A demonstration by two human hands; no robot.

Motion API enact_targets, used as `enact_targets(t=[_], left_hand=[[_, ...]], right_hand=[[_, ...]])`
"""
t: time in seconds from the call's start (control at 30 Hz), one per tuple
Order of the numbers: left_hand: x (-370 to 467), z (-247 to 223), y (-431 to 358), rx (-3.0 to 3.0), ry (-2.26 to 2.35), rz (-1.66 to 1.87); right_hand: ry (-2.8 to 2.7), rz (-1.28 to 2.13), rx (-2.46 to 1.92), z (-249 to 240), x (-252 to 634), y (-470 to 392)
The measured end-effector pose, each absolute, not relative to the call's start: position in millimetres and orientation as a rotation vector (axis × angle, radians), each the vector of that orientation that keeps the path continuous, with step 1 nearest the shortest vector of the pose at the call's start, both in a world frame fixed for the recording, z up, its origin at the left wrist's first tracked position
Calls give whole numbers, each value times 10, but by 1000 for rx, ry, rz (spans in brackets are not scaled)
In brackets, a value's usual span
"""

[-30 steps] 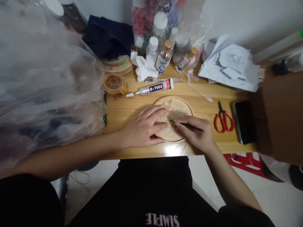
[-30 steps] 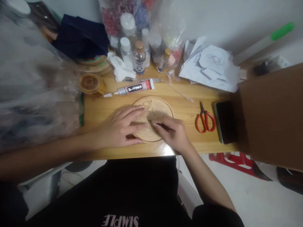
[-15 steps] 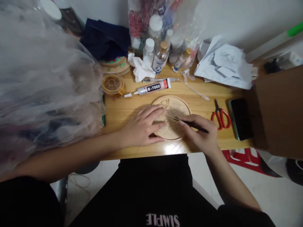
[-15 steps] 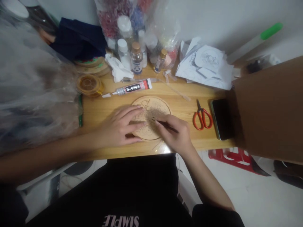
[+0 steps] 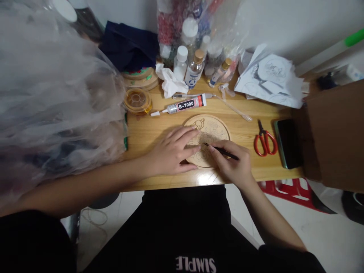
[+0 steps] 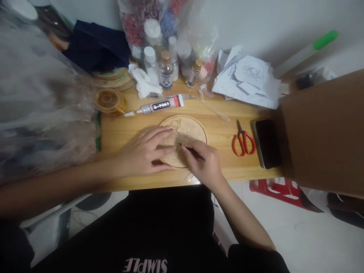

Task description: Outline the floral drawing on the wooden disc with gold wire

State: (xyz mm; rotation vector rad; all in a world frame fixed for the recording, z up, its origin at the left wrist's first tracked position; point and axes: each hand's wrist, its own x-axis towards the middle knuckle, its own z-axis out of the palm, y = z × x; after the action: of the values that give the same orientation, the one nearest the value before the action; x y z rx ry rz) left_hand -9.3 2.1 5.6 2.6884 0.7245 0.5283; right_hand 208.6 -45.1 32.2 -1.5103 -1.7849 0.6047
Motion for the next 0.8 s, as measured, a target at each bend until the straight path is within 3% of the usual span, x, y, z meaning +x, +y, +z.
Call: enact_targets(t=[0.8], left_hand=[[-89, 81, 25, 2690, 723, 472]], right_hand=[[-1489, 346, -1759, 265, 1673, -678]])
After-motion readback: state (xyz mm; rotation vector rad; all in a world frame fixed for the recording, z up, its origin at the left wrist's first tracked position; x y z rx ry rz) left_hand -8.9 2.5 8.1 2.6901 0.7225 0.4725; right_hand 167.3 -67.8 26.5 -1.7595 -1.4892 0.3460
